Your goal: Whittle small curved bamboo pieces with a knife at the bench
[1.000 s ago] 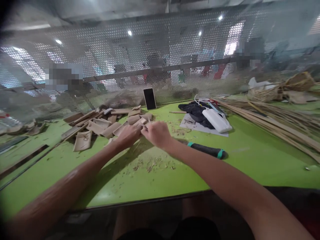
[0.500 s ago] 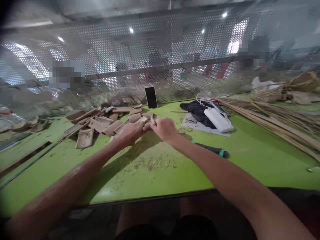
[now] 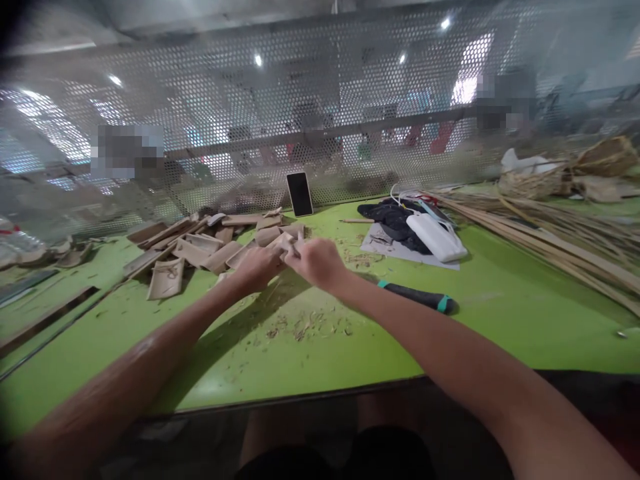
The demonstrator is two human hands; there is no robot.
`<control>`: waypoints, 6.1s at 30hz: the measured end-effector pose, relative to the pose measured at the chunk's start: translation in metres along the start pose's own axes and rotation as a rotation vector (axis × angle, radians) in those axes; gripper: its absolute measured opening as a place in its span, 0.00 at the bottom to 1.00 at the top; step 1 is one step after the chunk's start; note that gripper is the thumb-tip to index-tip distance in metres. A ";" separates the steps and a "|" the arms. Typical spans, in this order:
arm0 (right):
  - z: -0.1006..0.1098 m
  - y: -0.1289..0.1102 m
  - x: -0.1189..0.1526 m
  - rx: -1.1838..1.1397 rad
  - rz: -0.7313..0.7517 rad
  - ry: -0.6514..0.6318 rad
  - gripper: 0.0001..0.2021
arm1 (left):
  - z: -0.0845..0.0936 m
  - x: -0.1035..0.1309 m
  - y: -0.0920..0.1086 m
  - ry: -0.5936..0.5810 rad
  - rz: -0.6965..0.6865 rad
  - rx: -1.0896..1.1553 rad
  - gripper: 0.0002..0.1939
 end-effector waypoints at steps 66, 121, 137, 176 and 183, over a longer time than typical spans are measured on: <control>0.006 -0.003 -0.001 0.020 -0.022 -0.146 0.14 | 0.005 0.001 -0.002 0.017 -0.092 -0.110 0.10; 0.006 0.019 -0.007 -0.313 -0.429 -0.261 0.22 | -0.007 -0.003 0.013 0.181 -0.164 -0.007 0.22; 0.006 0.014 -0.008 -0.160 -0.388 -0.257 0.21 | -0.007 -0.005 0.014 0.140 -0.173 -0.088 0.18; -0.001 0.019 -0.011 -0.450 -0.496 -0.299 0.26 | -0.004 -0.002 0.018 0.108 -0.139 -0.151 0.19; 0.000 0.019 -0.014 -0.385 -0.484 -0.371 0.24 | -0.001 0.000 0.020 0.103 -0.135 -0.126 0.16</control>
Point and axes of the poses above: each hand's wrist, its own x-axis away from the middle knuckle, its own z-axis out of the back of the hand, y = z × x, the point moved 2 cm from there along -x, towards the middle knuckle, and after that the axes turned 11 degrees about -x, right-handed, at the moved point
